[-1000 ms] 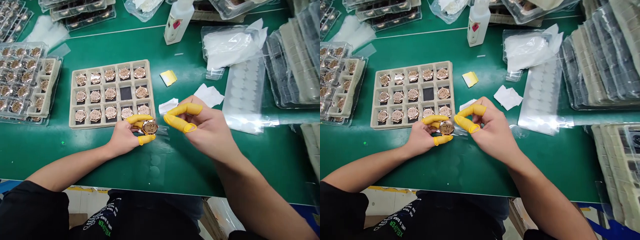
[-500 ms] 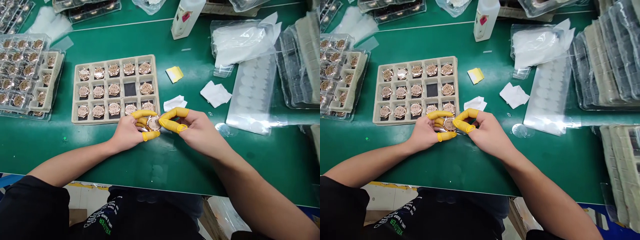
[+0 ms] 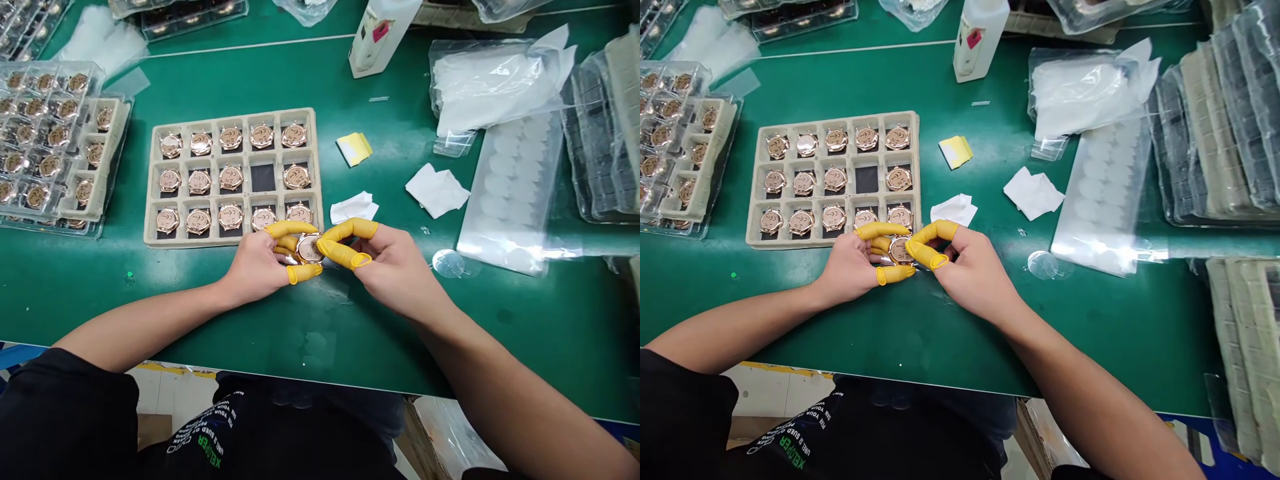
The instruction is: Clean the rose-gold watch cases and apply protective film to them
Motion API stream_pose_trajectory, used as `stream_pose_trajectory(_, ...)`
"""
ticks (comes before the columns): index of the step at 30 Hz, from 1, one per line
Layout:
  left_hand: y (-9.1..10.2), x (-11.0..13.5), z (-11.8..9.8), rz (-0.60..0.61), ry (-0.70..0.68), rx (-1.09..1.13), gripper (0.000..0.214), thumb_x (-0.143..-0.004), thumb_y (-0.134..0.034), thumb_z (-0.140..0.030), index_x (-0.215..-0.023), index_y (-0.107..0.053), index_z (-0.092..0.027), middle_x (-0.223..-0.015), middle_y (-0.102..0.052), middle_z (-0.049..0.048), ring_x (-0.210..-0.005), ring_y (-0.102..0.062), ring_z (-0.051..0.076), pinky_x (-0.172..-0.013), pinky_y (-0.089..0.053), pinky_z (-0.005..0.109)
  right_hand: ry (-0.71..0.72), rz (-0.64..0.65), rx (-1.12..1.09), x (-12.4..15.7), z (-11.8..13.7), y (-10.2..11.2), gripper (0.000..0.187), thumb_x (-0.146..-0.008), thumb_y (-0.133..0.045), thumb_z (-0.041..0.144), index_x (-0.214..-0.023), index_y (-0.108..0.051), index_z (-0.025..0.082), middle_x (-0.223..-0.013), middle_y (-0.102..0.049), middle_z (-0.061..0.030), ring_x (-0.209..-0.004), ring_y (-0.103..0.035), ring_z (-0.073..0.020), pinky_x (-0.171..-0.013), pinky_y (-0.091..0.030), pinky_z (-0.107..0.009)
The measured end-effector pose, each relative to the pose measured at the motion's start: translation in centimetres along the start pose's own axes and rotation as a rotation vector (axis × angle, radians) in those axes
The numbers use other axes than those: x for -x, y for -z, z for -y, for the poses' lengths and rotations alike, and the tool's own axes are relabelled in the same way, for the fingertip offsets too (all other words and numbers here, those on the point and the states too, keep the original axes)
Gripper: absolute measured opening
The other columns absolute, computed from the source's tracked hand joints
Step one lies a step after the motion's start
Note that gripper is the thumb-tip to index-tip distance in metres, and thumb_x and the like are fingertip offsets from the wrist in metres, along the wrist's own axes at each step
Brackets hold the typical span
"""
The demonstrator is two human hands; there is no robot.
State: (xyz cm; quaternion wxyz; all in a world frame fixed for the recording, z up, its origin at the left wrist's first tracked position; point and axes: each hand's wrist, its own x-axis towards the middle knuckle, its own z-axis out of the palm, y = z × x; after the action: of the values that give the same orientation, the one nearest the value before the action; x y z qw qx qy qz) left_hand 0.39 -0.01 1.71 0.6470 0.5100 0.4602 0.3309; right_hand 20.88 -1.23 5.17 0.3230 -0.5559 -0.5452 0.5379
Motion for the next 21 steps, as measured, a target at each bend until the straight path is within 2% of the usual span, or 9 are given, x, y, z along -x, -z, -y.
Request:
stream_pose_trajectory(6, 0.02, 0.09, -0.02, 0.015, -0.014, -0.011, 0.063, -0.064, -0.098, -0.028, -0.122, -0.077, -0.018, -0.1, -0.084, 0.0062, -0.089, -0.081, 0.019, -0.082, -0.068, 0.028, -0.004, -0.028, 0.0, -0.01, 0.31, -0.14, 0.014, -0.08, -0.077, 0.034, -0.087, -0.075, 0.022, -0.089, -0.075, -0.0026, -0.077, -0.06, -0.017, -0.072, -0.046, -0.032)
stream_pose_trajectory(21, -0.02, 0.12, -0.24, -0.004, -0.018, -0.046, 0.062, -0.064, -0.096, -0.026, -0.122, -0.078, -0.018, -0.095, -0.083, 0.0045, -0.082, -0.079, 0.015, -0.079, -0.066, 0.025, -0.017, -0.044, 0.037, 0.12, -0.21, -0.38, 0.016, -0.083, -0.076, 0.036, -0.093, -0.079, 0.023, -0.093, -0.076, -0.0033, -0.081, -0.062, -0.0183, -0.072, -0.044, -0.034)
